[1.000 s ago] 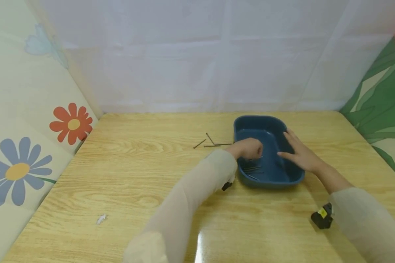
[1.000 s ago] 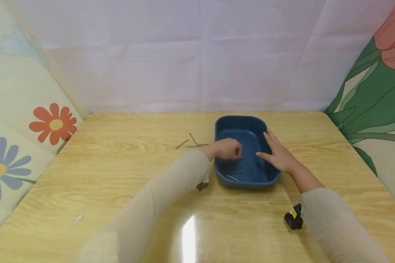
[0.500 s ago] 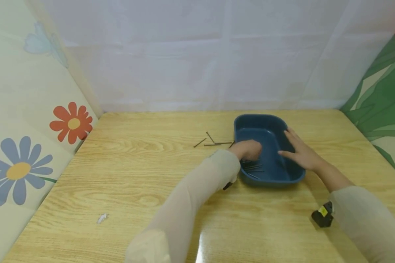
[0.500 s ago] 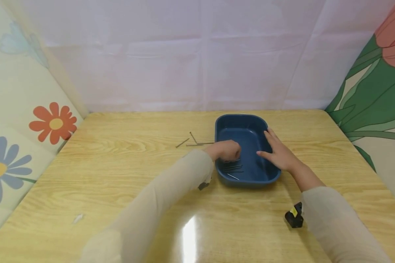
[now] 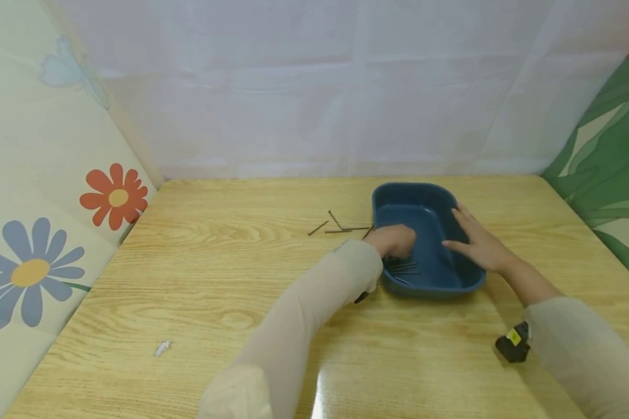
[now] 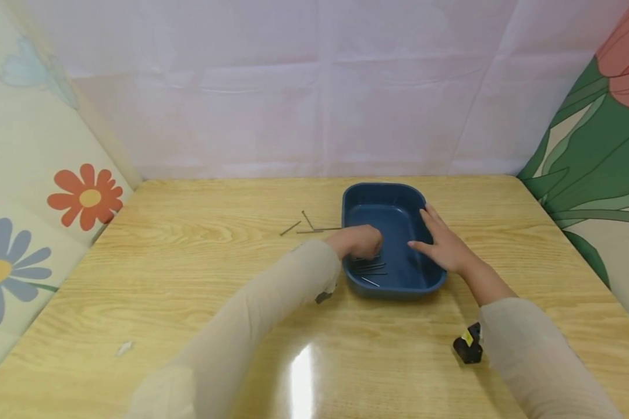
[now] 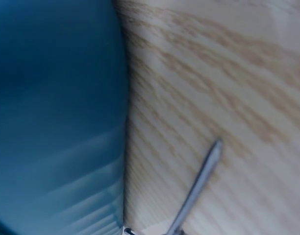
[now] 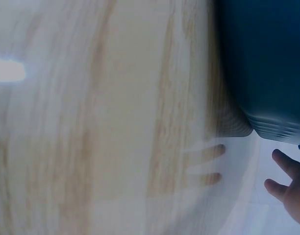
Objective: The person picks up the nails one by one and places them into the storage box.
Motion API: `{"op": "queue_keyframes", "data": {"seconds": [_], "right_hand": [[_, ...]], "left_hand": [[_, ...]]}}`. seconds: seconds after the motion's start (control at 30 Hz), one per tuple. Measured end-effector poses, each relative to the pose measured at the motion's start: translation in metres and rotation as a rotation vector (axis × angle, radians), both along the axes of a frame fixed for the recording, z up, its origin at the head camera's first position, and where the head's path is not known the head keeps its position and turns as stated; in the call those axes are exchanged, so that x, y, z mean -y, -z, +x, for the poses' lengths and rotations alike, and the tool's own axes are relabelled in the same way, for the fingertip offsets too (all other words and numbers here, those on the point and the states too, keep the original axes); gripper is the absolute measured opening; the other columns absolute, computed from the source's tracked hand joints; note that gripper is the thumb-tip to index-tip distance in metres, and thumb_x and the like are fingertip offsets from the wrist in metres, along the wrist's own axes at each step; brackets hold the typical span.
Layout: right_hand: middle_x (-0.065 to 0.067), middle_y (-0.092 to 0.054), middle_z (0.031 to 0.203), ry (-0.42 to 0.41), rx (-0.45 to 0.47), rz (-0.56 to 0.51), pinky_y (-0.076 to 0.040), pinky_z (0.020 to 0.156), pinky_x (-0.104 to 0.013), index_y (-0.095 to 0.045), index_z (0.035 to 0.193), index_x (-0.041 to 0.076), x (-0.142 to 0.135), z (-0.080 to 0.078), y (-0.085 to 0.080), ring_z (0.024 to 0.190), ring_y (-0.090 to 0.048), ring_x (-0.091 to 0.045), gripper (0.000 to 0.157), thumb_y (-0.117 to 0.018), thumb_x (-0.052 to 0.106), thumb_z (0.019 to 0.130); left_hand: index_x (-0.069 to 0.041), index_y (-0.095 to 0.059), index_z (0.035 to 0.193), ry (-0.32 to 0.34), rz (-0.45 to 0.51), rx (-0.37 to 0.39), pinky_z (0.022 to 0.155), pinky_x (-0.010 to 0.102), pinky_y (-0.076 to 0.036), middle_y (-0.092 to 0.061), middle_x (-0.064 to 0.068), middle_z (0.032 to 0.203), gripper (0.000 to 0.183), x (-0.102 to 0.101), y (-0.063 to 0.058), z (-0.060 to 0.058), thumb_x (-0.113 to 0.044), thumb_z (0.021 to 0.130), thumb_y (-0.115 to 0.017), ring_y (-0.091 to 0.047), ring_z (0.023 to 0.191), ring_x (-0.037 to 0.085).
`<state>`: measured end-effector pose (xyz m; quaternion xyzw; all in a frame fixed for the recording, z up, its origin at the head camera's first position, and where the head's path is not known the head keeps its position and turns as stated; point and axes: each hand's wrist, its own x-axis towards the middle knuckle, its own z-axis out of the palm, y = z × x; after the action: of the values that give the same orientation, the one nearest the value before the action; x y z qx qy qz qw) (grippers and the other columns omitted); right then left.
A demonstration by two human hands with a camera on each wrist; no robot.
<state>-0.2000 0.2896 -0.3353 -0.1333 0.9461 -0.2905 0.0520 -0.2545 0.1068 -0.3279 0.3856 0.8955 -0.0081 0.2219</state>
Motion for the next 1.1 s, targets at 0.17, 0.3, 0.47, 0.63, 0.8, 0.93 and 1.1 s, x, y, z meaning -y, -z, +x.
{"op": "queue_keyframes", "data": {"seconds": [0.17, 0.3, 0.47, 0.63, 0.8, 0.93, 1.1], "right_hand": [[-0.020, 0.017, 0.138, 0.005, 0.001, 0.006, -0.003, 0.092, -0.062, 0.003, 0.135, -0.003, 0.000, 0.000, 0.000, 0.124, 0.011, -0.040, 0.077, -0.050, 0.026, 0.087], [-0.020, 0.017, 0.138, 0.009, 0.010, 0.011, -0.004, 0.092, -0.061, 0.003, 0.135, -0.003, 0.001, 0.000, 0.000, 0.124, 0.011, -0.040, 0.078, -0.050, 0.026, 0.087], [-0.021, 0.017, 0.138, 0.017, 0.019, 0.015, -0.004, 0.092, -0.062, 0.004, 0.135, -0.004, 0.002, 0.001, -0.001, 0.123, 0.011, -0.040, 0.078, -0.050, 0.026, 0.087], [-0.020, 0.018, 0.138, 0.029, 0.023, 0.019, -0.005, 0.091, -0.062, 0.005, 0.135, -0.003, 0.003, 0.001, -0.001, 0.124, 0.010, -0.041, 0.078, -0.049, 0.027, 0.088], [-0.022, 0.017, 0.138, 0.032, 0.025, 0.022, -0.005, 0.092, -0.062, 0.004, 0.135, -0.004, 0.003, 0.001, -0.002, 0.123, 0.009, -0.041, 0.078, -0.049, 0.028, 0.087], [-0.024, 0.014, 0.138, 0.022, 0.007, 0.031, -0.004, 0.092, -0.061, 0.002, 0.135, -0.005, 0.002, 0.000, -0.002, 0.124, 0.008, -0.042, 0.078, -0.050, 0.028, 0.087], [-0.025, 0.012, 0.138, 0.014, 0.000, 0.041, -0.005, 0.092, -0.061, 0.001, 0.134, -0.006, 0.001, -0.001, -0.002, 0.123, 0.007, -0.042, 0.078, -0.051, 0.027, 0.086]], "left_hand": [[-0.008, -0.056, 0.078, 0.003, 0.001, -0.003, 0.045, 0.023, -0.044, -0.055, 0.004, 0.093, 0.019, -0.001, 0.001, -0.001, -0.009, 0.087, -0.039, -0.055, 0.062, 0.014], [-0.010, -0.052, 0.068, 0.063, 0.078, -0.001, 0.047, 0.022, -0.042, -0.055, 0.003, 0.077, 0.022, 0.003, 0.002, -0.003, -0.006, 0.086, -0.040, -0.051, 0.055, 0.012], [-0.011, -0.053, 0.073, 0.031, 0.339, 0.127, 0.051, 0.018, -0.042, -0.053, -0.001, 0.068, 0.015, 0.013, 0.002, -0.008, -0.008, 0.085, -0.046, -0.051, 0.054, 0.009], [-0.005, -0.059, 0.092, -0.103, 0.614, 0.377, 0.059, 0.018, -0.047, -0.057, 0.000, 0.082, 0.012, 0.021, 0.001, -0.012, -0.011, 0.087, -0.049, -0.056, 0.069, 0.008], [0.002, -0.057, 0.102, -0.204, 0.809, 0.587, 0.065, 0.023, -0.049, -0.058, 0.006, 0.089, 0.020, 0.025, -0.001, -0.014, -0.010, 0.088, -0.047, -0.058, 0.075, 0.014], [0.004, -0.055, 0.105, -0.262, 0.917, 0.680, 0.068, 0.028, -0.049, -0.058, 0.013, 0.097, 0.024, 0.027, -0.002, -0.016, -0.011, 0.089, -0.048, -0.058, 0.081, 0.021], [0.005, -0.054, 0.106, -0.294, 0.960, 0.739, 0.068, 0.026, -0.049, -0.057, 0.017, 0.103, 0.026, 0.029, -0.006, -0.016, -0.013, 0.089, -0.049, -0.057, 0.087, 0.025]]}}
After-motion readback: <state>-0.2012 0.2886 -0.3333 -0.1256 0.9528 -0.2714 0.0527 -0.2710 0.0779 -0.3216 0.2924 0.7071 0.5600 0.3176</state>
